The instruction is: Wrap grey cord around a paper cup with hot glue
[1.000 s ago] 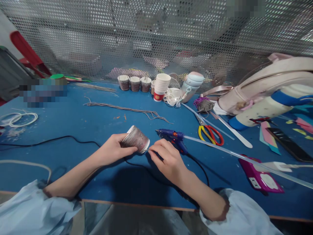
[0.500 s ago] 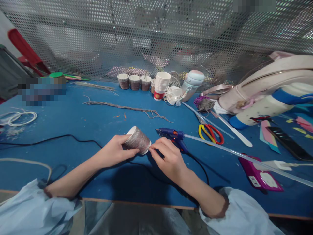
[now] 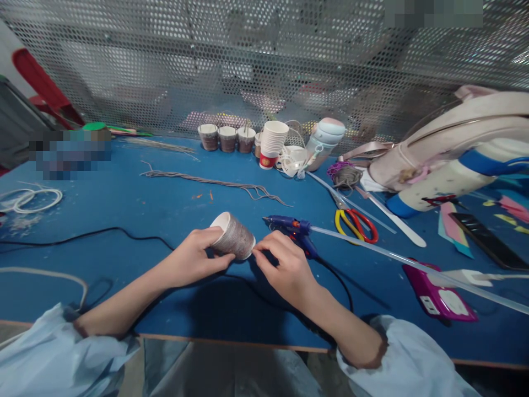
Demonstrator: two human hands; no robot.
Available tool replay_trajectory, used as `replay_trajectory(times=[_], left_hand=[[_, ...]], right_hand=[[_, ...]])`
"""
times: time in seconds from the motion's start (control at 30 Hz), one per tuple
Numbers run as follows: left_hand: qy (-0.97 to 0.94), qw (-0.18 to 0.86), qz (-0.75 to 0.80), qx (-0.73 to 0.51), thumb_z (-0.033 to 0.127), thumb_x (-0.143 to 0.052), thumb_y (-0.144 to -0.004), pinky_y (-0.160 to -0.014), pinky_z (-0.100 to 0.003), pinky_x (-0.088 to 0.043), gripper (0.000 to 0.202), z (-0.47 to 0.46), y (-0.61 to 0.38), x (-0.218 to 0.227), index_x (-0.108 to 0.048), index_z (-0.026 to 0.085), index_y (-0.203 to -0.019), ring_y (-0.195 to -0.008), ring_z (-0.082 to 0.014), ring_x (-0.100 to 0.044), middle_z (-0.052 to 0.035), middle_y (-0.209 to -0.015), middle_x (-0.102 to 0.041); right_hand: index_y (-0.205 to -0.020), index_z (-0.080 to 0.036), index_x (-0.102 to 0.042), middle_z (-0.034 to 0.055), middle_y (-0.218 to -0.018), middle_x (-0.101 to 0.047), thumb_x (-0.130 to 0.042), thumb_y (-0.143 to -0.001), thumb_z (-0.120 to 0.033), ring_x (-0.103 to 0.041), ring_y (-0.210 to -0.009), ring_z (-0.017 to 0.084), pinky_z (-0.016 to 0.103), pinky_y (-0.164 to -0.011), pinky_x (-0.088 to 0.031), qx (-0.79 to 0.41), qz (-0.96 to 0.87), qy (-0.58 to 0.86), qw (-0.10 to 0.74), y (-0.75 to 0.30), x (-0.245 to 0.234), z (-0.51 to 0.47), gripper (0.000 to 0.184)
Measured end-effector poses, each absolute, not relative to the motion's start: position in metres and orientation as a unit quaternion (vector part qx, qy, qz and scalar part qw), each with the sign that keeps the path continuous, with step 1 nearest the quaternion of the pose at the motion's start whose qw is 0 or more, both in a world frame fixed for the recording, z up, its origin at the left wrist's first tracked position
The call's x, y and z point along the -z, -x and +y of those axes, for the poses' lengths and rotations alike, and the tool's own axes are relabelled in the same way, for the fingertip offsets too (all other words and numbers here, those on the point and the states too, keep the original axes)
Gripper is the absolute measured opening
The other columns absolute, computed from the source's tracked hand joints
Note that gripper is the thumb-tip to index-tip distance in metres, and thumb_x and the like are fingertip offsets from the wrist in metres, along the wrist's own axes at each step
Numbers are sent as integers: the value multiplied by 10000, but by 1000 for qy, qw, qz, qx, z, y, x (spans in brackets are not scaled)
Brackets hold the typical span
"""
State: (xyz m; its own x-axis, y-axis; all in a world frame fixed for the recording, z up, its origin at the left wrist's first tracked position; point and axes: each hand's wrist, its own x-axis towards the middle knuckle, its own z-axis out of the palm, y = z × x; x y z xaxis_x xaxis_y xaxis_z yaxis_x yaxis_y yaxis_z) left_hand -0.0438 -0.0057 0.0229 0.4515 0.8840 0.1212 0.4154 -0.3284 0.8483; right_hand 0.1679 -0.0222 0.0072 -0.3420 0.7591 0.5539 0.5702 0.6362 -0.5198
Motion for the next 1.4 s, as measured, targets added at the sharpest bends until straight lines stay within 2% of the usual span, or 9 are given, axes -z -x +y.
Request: replay_trajectory(times=[0.2, 0.57, 0.73, 0.83, 0.93, 1.0, 1.1, 1.2, 1.4], left_hand=[[-750, 360, 475, -287, 266, -612, -760, -634, -257, -480, 159, -4, 43, -25, -694, 133, -790, -663, -158, -603, -21, -710, -679], [-642, 471, 500, -341, 292, -677, -736, -706, -317, -539, 226, 2, 45, -20, -707, 126, -886, -731, -197, -667, -50, -805, -725], [-633, 478, 496, -352, 270, -683, -735, -662, -286, -536, 214, 3, 45, -20, -712, 136, -900, -693, -174, -665, -39, -806, -735], [-631, 478, 496, -357, 264, -679, -739, -680, -289, -539, 213, 4, 46, -21, -718, 140, -908, -714, -180, -675, -42, -828, -747], [-631, 477, 494, -362, 269, -678, -740, -723, -306, -546, 222, 4, 47, -22, -721, 139, -915, -761, -196, -687, -49, -859, -754], [-634, 475, 492, -360, 278, -677, -740, -744, -321, -548, 237, 4, 47, -22, -720, 136, -925, -791, -210, -692, -54, -880, -756], [-638, 471, 497, -353, 295, -681, -731, -746, -330, -547, 254, 3, 46, -22, -722, 134, -923, -802, -224, -694, -59, -884, -757], [-634, 470, 504, -350, 291, -685, -721, -749, -328, -541, 246, 3, 45, -22, -724, 137, -910, -798, -226, -691, -59, -874, -756], [-618, 481, 511, -353, 266, -670, -726, -743, -315, -531, 241, 7, 45, -19, -711, 137, -925, -785, -208, -682, -55, -889, -754]], right_hand=[[-782, -186, -609, 46, -743, -607, -513, -896, -133, -578, -703, 160, 305, -660, -472, -111, -817, 397, 402, -170, -9, -21, 159], [-896, -173, -635, 72, -823, -664, -509, -900, -113, -630, -759, 182, 322, -696, -526, -129, -855, 371, 338, -172, -11, -27, 139], [-1081, -151, -610, 151, -1066, -673, -532, -895, -162, -641, -972, 266, 427, -809, -555, -65, -868, 393, 295, -180, -14, -42, 202], [-1115, -154, -600, 163, -1159, -649, -543, -904, -199, -625, -1046, 275, 433, -860, -537, -39, -870, 404, 280, -202, -22, -57, 224], [-923, -198, -639, 87, -917, -711, -533, -924, -260, -672, -822, 215, 356, -749, -534, -52, -859, 438, 259, -236, -31, -62, 123], [-757, -217, -625, 37, -730, -684, -532, -923, -346, -642, -633, 181, 316, -622, -497, -61, -832, 508, 212, -257, -38, -56, 230], [-831, -213, -646, 45, -815, -705, -601, -844, -466, -668, -749, 232, 320, -642, -483, -61, -766, 627, 132, -271, -45, -34, 258], [-986, -217, -651, 39, -990, -700, -580, -840, -475, -661, -877, 221, 291, -719, -488, -177, -757, 619, 113, -263, -44, -6, 305], [-824, -197, -651, 26, -733, -687, -550, -837, -449, -648, -722, 210, 275, -613, -464, -277, -711, 632, 135, -240, -24, 22, 271]])
